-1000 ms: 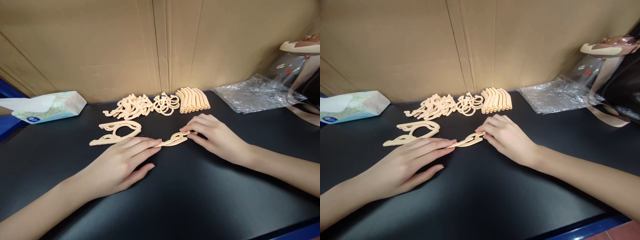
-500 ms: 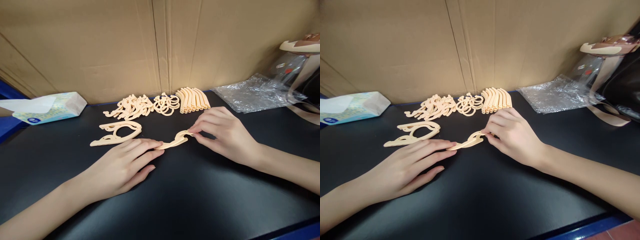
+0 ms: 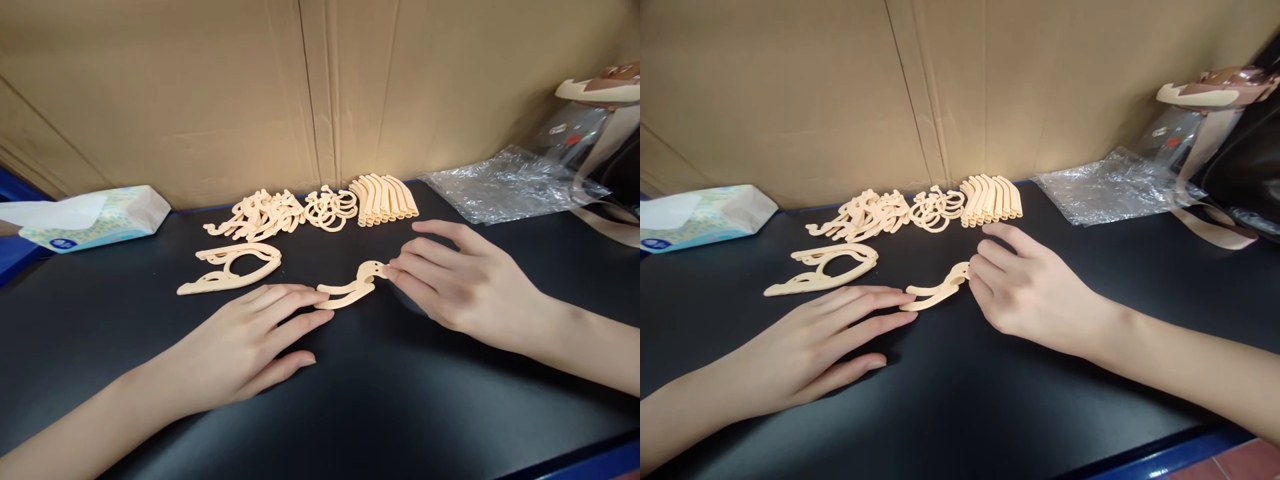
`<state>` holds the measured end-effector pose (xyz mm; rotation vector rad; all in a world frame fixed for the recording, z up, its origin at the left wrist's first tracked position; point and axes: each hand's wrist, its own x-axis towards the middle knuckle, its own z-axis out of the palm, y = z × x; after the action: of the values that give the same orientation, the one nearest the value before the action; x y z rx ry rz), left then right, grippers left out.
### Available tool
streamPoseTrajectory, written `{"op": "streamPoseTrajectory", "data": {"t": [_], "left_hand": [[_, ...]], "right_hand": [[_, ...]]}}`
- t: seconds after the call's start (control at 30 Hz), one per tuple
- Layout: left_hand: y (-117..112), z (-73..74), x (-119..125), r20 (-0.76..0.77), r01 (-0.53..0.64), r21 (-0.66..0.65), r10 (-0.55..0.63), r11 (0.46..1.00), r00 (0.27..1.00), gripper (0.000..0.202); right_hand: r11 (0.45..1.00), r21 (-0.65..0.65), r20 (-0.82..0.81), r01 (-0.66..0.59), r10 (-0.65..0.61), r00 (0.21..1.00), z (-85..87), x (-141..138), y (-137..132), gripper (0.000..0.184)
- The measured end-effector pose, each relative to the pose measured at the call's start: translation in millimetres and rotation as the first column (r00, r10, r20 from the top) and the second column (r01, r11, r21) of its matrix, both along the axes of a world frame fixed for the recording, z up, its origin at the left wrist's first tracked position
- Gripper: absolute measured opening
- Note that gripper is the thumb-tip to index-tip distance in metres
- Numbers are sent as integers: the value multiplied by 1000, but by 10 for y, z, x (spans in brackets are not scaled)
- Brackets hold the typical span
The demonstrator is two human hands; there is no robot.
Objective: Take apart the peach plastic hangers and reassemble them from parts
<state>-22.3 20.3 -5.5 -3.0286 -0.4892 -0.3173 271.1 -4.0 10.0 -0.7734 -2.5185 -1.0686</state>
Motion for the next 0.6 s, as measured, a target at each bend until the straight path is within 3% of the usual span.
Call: {"op": "streamPoseTrajectory", "data": {"t": [0.27,0.6], "left_hand": [[30,0,-6,-16,-41,-4,41,999,999,42],[68,-46,-43,-66,-102,-55,98,993,993,53]], "right_hand": [[998,-52,93,-20,25,995,-31,-12,10,33],[990,-141,82,-15,27,996,-79,13,61,32]]}}
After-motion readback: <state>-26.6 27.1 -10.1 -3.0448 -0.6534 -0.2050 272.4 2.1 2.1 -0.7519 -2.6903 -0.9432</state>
